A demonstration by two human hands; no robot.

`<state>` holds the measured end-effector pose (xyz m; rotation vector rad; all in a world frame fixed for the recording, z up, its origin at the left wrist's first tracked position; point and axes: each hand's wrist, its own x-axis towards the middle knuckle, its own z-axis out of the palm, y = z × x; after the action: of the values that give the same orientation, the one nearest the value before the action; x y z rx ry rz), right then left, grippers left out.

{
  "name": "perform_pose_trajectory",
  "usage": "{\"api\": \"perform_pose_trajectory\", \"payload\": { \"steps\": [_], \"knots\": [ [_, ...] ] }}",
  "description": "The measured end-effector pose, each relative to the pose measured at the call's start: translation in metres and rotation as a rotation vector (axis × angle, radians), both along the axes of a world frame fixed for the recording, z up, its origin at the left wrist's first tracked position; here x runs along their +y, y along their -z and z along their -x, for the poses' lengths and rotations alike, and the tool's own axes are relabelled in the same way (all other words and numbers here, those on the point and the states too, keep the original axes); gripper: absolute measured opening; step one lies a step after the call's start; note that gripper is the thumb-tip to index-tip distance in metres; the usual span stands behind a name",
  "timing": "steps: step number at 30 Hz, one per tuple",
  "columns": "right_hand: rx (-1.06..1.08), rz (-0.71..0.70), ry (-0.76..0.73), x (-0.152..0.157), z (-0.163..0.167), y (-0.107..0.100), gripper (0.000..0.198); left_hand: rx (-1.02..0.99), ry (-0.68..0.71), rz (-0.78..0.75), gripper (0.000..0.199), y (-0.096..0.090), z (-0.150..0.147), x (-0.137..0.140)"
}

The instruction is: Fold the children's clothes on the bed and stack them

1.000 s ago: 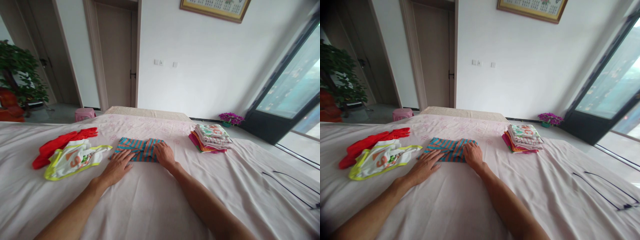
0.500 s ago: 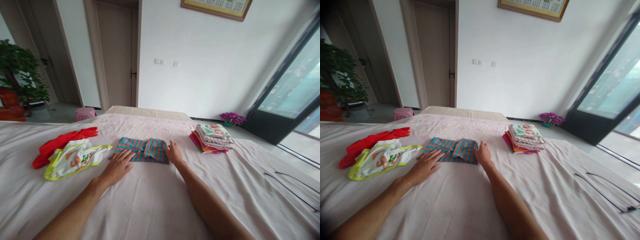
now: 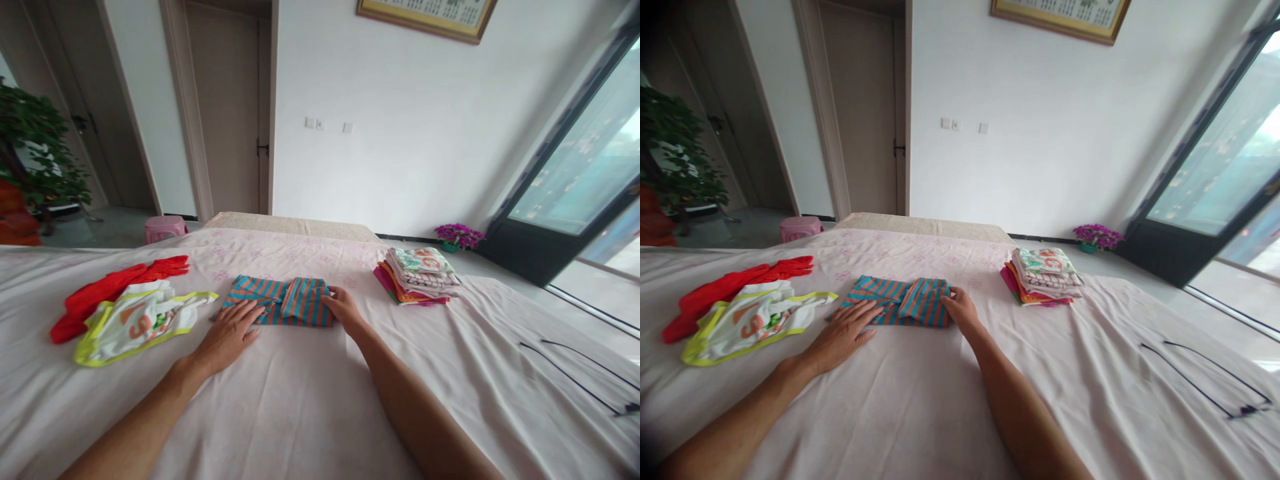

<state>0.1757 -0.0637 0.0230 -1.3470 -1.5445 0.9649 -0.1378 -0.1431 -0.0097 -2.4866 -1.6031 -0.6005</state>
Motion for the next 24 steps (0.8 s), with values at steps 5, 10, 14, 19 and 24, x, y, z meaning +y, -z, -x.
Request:
{"api": "perform_pose_trajectory", "payload": {
  "steps": [5,10,14,19,24],
  "knots": [
    [0.439,0.07,-0.055,-0.005,0.005,-0.006,0.039,-0.041,0.039,0.017,0.046,-0.005,0.0,-0.001],
    [0.534,0.101,0.051,0.0,-0.007,-0.012,0.039,-0.114,0.148,0.006,0.043,-0.017,-0.007,-0.005],
    [0.531,0.092,0.143,0.006,-0.024,-0.017,0.037,-0.145,0.16,-0.057,0.042,-0.017,-0.011,-0.003],
    [0.508,0.083,0.172,0.007,-0.025,-0.022,0.039,-0.127,0.128,0.019,0.04,-0.011,-0.011,-0.001],
    [0.515,0.024,0.068,0.008,0.001,-0.032,0.04,-0.127,0.121,0.039,0.04,-0.01,-0.011,-0.001]
  ]
}}
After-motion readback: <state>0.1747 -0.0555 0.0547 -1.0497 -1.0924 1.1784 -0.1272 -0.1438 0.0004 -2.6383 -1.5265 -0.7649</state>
